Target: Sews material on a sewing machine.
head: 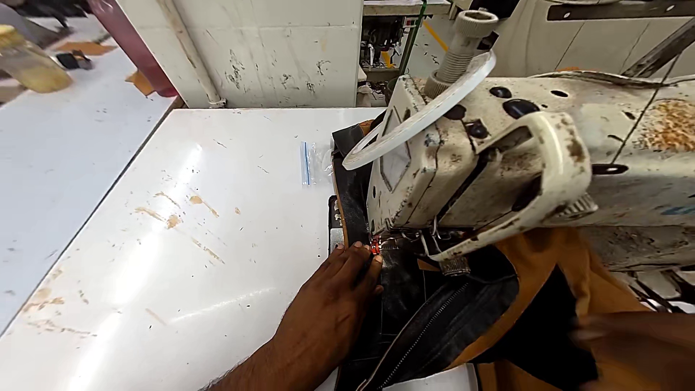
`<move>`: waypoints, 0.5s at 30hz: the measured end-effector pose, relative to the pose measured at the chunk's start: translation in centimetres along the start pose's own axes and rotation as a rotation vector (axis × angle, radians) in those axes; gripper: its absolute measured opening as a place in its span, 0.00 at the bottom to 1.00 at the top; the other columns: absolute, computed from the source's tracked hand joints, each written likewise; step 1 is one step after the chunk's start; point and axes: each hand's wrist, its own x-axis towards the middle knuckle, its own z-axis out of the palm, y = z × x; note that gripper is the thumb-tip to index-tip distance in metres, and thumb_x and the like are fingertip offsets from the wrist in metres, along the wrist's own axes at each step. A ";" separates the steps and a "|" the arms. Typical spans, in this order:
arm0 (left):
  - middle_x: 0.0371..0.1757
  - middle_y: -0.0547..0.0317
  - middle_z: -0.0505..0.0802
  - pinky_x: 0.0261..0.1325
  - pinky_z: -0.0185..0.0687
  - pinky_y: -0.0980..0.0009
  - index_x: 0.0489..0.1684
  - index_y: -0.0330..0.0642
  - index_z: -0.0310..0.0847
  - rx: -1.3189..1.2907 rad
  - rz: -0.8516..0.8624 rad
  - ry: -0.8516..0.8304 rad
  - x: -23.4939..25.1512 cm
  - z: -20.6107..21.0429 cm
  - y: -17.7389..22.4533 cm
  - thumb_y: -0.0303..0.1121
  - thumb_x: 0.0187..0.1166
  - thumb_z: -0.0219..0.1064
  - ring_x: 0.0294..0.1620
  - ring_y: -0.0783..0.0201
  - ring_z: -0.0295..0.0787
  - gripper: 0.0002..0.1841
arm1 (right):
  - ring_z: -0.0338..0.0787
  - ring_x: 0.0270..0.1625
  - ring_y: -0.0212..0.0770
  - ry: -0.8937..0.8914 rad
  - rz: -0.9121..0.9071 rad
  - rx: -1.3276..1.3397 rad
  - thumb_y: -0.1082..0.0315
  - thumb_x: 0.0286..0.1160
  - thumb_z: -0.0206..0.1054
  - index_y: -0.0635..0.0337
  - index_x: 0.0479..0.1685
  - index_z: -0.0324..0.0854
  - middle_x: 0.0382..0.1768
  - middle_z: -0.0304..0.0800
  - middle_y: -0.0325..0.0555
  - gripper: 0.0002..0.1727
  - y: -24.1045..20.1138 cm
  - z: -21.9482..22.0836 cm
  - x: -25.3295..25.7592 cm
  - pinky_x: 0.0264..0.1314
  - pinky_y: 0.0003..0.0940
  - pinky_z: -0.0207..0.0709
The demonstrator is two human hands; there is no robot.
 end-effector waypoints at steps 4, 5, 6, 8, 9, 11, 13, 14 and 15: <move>0.64 0.58 0.93 0.76 0.81 0.65 0.63 0.48 0.90 -0.007 0.038 0.053 -0.1 -0.1 0.2 0.44 0.91 0.54 0.72 0.61 0.86 0.20 | 0.86 0.72 0.42 -0.136 -0.222 -0.147 0.33 0.87 0.45 0.50 0.69 0.85 0.65 0.91 0.41 0.36 -0.9 8.0 3.5 0.84 0.58 0.65; 0.64 0.58 0.93 0.75 0.81 0.66 0.63 0.48 0.91 -0.014 0.042 0.056 -0.1 -0.2 0.2 0.43 0.91 0.54 0.72 0.61 0.86 0.19 | 0.87 0.72 0.42 -0.122 -0.232 -0.211 0.29 0.85 0.39 0.49 0.67 0.86 0.64 0.92 0.39 0.41 -0.5 9.8 4.1 0.82 0.58 0.67; 0.63 0.58 0.93 0.73 0.82 0.66 0.62 0.48 0.91 -0.019 0.044 0.058 -0.2 -0.2 0.1 0.43 0.90 0.54 0.71 0.62 0.87 0.19 | 0.87 0.72 0.43 -0.132 -0.224 -0.248 0.26 0.83 0.35 0.48 0.67 0.87 0.63 0.93 0.39 0.45 -0.4 10.9 4.6 0.81 0.59 0.68; 0.64 0.59 0.92 0.72 0.82 0.68 0.63 0.50 0.91 -0.026 0.042 0.035 -0.1 -0.3 0.1 0.42 0.90 0.54 0.70 0.62 0.86 0.19 | 0.87 0.69 0.46 -0.160 -0.198 -0.272 0.21 0.78 0.31 0.49 0.64 0.88 0.58 0.94 0.40 0.50 -0.5 11.9 5.5 0.76 0.60 0.69; 0.64 0.59 0.91 0.70 0.83 0.68 0.63 0.50 0.91 -0.032 0.036 0.021 0.0 -0.4 0.1 0.43 0.90 0.54 0.70 0.62 0.86 0.19 | 0.88 0.67 0.47 -0.160 -0.185 -0.275 0.20 0.76 0.31 0.49 0.63 0.89 0.57 0.94 0.42 0.52 -0.6 12.0 5.7 0.73 0.61 0.70; 0.64 0.58 0.91 0.67 0.83 0.69 0.63 0.51 0.91 -0.035 0.029 0.008 0.0 -0.4 0.0 0.43 0.90 0.54 0.68 0.62 0.86 0.19 | 0.89 0.62 0.48 -0.146 -0.161 -0.266 0.19 0.75 0.31 0.49 0.63 0.89 0.54 0.94 0.43 0.52 -0.7 12.1 6.0 0.69 0.61 0.71; 0.65 0.58 0.91 0.66 0.83 0.70 0.62 0.52 0.92 -0.029 0.029 0.003 0.0 -0.4 0.0 0.42 0.89 0.54 0.67 0.61 0.86 0.19 | 0.89 0.62 0.48 -0.134 -0.136 -0.252 0.19 0.75 0.32 0.48 0.64 0.89 0.54 0.94 0.43 0.51 -0.7 12.3 6.0 0.71 0.60 0.70; 0.65 0.58 0.91 0.67 0.83 0.69 0.61 0.51 0.92 -0.026 0.032 0.004 0.0 -0.4 0.0 0.42 0.89 0.54 0.68 0.61 0.86 0.19 | 0.89 0.62 0.49 -0.127 -0.130 -0.242 0.20 0.76 0.32 0.47 0.64 0.90 0.54 0.95 0.44 0.51 -0.7 12.4 6.0 0.71 0.60 0.70; 0.65 0.58 0.91 0.67 0.82 0.69 0.61 0.51 0.92 -0.024 0.034 0.003 0.0 -0.5 0.0 0.41 0.89 0.54 0.68 0.61 0.86 0.19 | 0.89 0.63 0.49 -0.120 -0.125 -0.232 0.20 0.76 0.33 0.46 0.65 0.89 0.54 0.95 0.44 0.51 -0.7 12.5 6.0 0.71 0.59 0.69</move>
